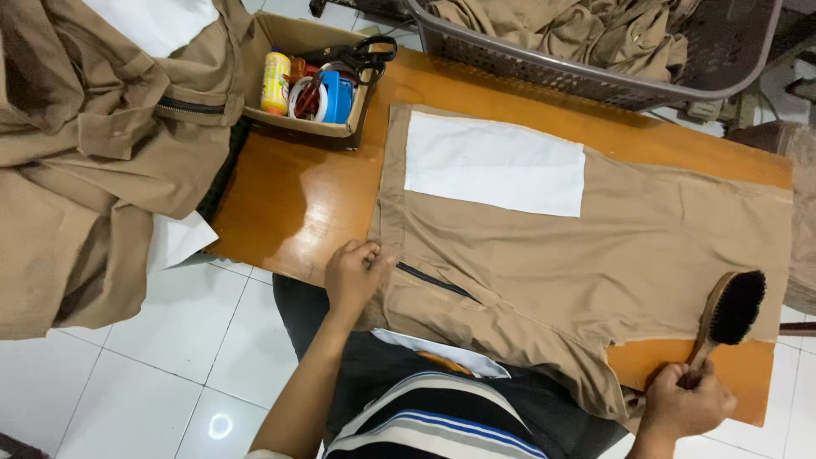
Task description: The person brushes the surface of a pair of trousers with a wooden brush and then uses small shears to trim excess thread from the garment.
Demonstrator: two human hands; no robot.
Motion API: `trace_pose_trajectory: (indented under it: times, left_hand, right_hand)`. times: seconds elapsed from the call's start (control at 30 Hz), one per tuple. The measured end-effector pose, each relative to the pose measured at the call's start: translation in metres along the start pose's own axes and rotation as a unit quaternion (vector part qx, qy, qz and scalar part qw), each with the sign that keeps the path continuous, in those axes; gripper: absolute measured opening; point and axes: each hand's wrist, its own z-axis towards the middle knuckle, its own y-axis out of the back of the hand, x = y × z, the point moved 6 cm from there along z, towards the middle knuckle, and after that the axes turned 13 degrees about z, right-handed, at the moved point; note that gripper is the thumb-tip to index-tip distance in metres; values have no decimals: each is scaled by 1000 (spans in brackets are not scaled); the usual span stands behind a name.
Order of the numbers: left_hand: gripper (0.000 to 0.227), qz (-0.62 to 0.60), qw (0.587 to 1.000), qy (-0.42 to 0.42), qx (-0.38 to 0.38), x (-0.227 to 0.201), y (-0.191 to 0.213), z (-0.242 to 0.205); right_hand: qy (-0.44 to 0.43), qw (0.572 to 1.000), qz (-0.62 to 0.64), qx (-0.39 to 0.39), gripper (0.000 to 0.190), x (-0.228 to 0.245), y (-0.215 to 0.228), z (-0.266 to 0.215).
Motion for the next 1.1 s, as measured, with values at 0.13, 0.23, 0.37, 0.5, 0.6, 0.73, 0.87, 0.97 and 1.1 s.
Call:
trace_pose_trajectory:
  times: [0.13,0.23,0.37,0.5,0.6,0.73,0.87,0.97,1.1]
  left_hand:
    - [22,-112,984,93,101,22,-12,4]
    - [23,-144,974,108,140,25,-12,1]
    - [23,-230,958,116,128,21,-3,-3]
    - [20,-247,953,132,117,22,0,-4]
    - [19,-259,950,142,100,24,1,-5]
    - [23,-269,944,153,112,13,21,-8]
    - [32,-279,938,148,143,8,20,-16]
    - [15,-341,919,130,148,13,4,-22]
    - [24,-524,807,205,178,-22,19,-38]
  right_hand:
    - [-14,995,77,-65,7,-4,2,-3]
    - [-26,996,66,-54,6,-9,0,-6]
    - [-6,992,101,-71,30,-1,4,-3]
    - [-9,991,105,-82,21,-8,0,-6]
    - [-19,996,59,-70,20,-13,-4,-7]
    - [-38,991,106,-76,19,-12,-2,-8]
    - [-42,989,111,-90,21,-14,-2,-8]
    - [20,993,93,-69,34,30,22,13]
    - [39,987,135,-79,29,97,64,39]
